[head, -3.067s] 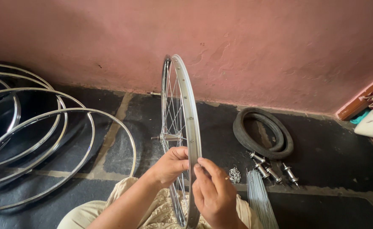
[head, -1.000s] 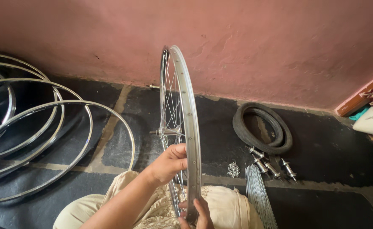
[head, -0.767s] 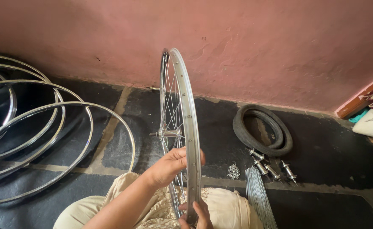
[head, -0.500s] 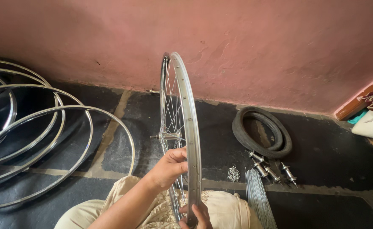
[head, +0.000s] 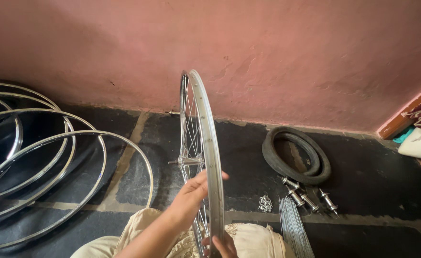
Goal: The person sits on the floor with a bicycle rim propped against their lap and threads spokes through the hub, hooking each spoke end into the rim eyelets and rotating the wheel as they work around it. Spare rims, hubs, and a pile of loose spokes lie on the floor beside them.
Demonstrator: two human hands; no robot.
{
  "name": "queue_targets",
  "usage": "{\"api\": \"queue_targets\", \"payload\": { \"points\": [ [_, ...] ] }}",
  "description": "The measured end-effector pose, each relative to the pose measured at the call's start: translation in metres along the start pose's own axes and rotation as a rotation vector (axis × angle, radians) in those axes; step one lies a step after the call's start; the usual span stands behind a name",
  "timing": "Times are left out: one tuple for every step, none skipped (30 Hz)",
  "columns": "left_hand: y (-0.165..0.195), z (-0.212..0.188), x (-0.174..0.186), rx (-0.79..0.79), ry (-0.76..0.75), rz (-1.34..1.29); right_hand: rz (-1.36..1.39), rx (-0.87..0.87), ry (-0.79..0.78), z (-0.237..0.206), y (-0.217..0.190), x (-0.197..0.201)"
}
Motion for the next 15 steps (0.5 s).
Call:
{"api": "queue_targets", "payload": {
  "points": [
    [0.006,-0.006,-0.003,-0.064,0.063,-0.021,-0.181,0.366,-0.014,-0.003,-0.02,-0.014],
    [0.012,-0.015,-0.006,-0.129,0.125,-0.042,-0.362,0.733,-0.034,-0.01,-0.042,-0.031],
    [0.018,-0.024,-0.008,-0.191,0.188,-0.064,-0.351,0.739,-0.066,-0.007,-0.057,-0.046],
    [0.024,-0.031,-0.012,-0.227,0.191,0.052,-0.34,0.741,-0.097,-0.003,-0.076,-0.059],
    [0.031,-0.038,-0.014,-0.261,0.195,0.169,-0.516,0.773,-0.225,0.002,-0.096,-0.069],
    [0.038,-0.044,-0.013,-0.291,0.199,0.285,-0.69,0.797,-0.358,0.007,-0.117,-0.078],
    [0.041,-0.048,-0.009,-0.221,0.29,0.352,-0.692,0.653,-0.47,0.007,-0.132,-0.089],
    [0.045,-0.05,-0.002,-0.156,0.381,0.422,-0.689,0.514,-0.583,0.008,-0.144,-0.101],
    [0.052,-0.047,0.008,-0.094,0.47,0.494,-0.685,0.382,-0.692,0.014,-0.154,-0.111],
    [0.057,-0.046,0.019,-0.054,0.479,0.456,-0.692,0.527,-0.686,0.016,-0.17,-0.117],
    [0.062,-0.049,0.033,-0.006,0.485,0.414,-0.697,0.664,-0.675,0.013,-0.182,-0.119],
    [0.067,-0.053,0.048,0.04,0.492,0.375,-0.7,0.804,-0.66,0.01,-0.191,-0.121],
    [0.077,-0.056,0.064,-0.007,0.463,0.389,-0.681,0.792,-0.671,0.012,-0.193,-0.121],
    [0.086,-0.059,0.081,-0.056,0.434,0.403,-0.663,0.783,-0.683,0.013,-0.192,-0.119],
    [0.096,-0.062,0.099,-0.087,0.362,0.36,-0.645,0.774,-0.692,0.015,-0.189,-0.115]
  ]
}}
Point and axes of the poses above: each hand's wrist, its own z-axis towards the middle knuckle, its own x-axis out of the back of the hand, y = z × x, the point moved 3 cm from there along z, towards the middle knuckle, and after that the axes turned 10 degrees about x, right-handed, at the moved point
